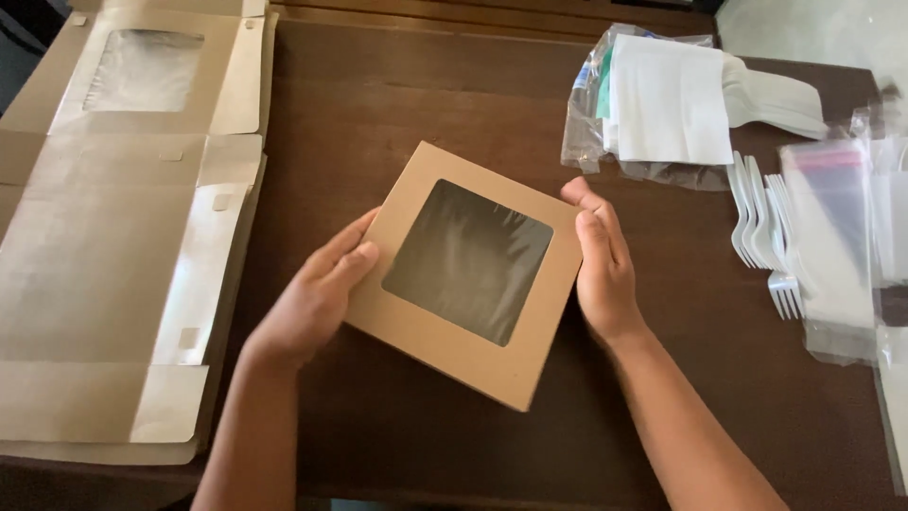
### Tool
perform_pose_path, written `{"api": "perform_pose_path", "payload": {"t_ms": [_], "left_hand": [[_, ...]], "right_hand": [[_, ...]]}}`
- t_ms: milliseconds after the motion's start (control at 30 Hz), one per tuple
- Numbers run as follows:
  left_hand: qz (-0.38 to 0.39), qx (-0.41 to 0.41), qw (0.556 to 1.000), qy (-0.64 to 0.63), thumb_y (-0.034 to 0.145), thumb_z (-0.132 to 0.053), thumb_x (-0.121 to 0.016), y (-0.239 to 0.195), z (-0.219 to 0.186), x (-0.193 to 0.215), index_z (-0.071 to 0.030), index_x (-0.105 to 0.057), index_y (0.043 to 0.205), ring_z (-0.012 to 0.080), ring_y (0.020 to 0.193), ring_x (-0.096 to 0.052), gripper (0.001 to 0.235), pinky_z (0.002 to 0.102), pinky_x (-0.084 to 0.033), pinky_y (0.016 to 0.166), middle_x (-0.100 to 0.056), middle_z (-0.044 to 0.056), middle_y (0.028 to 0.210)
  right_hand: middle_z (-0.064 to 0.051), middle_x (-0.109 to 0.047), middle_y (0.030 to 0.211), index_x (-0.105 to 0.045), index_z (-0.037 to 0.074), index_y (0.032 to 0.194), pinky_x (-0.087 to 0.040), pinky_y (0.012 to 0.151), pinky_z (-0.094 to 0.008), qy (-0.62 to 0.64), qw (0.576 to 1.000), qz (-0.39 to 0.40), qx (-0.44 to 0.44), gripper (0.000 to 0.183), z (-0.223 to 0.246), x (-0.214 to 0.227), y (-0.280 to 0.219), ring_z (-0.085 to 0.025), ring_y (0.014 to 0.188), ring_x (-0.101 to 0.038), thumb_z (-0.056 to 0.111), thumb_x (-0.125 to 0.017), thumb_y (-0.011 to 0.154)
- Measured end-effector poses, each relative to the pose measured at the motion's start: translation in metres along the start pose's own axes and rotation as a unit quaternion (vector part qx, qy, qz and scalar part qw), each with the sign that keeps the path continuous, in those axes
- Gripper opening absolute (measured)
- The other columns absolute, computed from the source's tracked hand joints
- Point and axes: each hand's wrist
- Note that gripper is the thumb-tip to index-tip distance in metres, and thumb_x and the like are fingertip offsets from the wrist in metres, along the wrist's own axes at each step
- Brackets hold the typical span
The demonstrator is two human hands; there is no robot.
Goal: The person folds a flat cardboard sheet into a small box with a clear window, tucks side flaps, and secures the top flaps. They then place the finished box on the table and pick up another flat sheet to begin a second assembly.
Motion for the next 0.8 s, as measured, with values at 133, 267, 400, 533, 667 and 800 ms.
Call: {"api": "perform_pose_path", "payload": {"t_ms": [133,267,400,533,667,800], "left_hand": [[-0.007,-0.006,1.000,-0.027,0.103,-0.020,-0.048,-0.016,0.014,-0.005,0.003,-0.043,0.153,0.0405,0.151,-0.034,0.056,0.053,-0.026,0.121,-0.046,0.028,0.157],[-0.019,0.026,0.998,-0.057,0.104,-0.019,-0.044,-0.028,0.010,-0.015,0.001,-0.037,0.157,0.0366,0.155,-0.026,0.057,0.051,-0.020,0.123,-0.039,0.024,0.163],[-0.058,0.059,0.993,-0.081,0.104,-0.020,-0.041,-0.029,0.022,-0.019,-0.003,-0.032,0.160,0.0328,0.157,-0.023,0.058,0.050,-0.018,0.125,-0.035,0.020,0.166],[-0.104,0.052,0.989,-0.089,0.104,-0.019,-0.040,-0.034,0.015,-0.035,-0.002,-0.031,0.160,0.0339,0.157,-0.020,0.059,0.049,-0.018,0.125,-0.032,0.020,0.167],[-0.160,0.067,0.980,-0.098,0.104,-0.019,-0.039,-0.036,0.014,-0.042,-0.004,-0.029,0.161,0.0325,0.158,-0.020,0.060,0.048,-0.018,0.125,-0.031,0.019,0.168],[-0.199,0.071,0.971,-0.114,0.103,-0.019,-0.040,-0.039,0.012,-0.048,-0.004,-0.029,0.161,0.0325,0.157,-0.022,0.061,0.049,-0.019,0.125,-0.032,0.019,0.168]], "right_hand": [[-0.017,-0.015,0.172,-0.024,0.008,0.164,-0.010,0.128,-0.047,0.021,0.999,0.012,-0.040,0.060,-0.008,-0.002,0.007,-0.034,0.158,-0.011,0.035,-0.030,0.111],[-0.021,0.001,0.172,-0.001,0.007,0.166,0.002,0.126,-0.052,0.047,0.996,0.048,-0.052,0.072,-0.001,-0.003,0.004,-0.038,0.158,0.005,0.041,-0.032,0.110],[-0.025,0.010,0.171,0.006,0.004,0.164,0.009,0.122,-0.056,0.055,0.991,0.089,-0.083,0.083,0.026,-0.007,-0.010,-0.041,0.156,0.013,0.045,-0.038,0.107],[-0.025,0.010,0.171,0.007,0.003,0.164,0.010,0.121,-0.056,0.065,0.986,0.135,-0.077,0.084,0.037,-0.004,-0.024,-0.040,0.156,0.014,0.046,-0.037,0.106],[-0.025,0.008,0.171,0.006,0.003,0.164,0.010,0.120,-0.058,0.078,0.978,0.179,-0.079,0.085,0.045,0.002,-0.042,-0.039,0.156,0.014,0.045,-0.037,0.104],[-0.022,0.008,0.172,0.004,0.004,0.164,0.008,0.121,-0.057,0.058,0.972,0.221,-0.050,0.087,0.038,0.011,-0.061,-0.035,0.157,0.013,0.043,-0.042,0.102]]}}
Point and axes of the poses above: each hand's wrist, its own y-axis towards the middle knuckle, its own x-axis out of the back of the hand, z = x × y
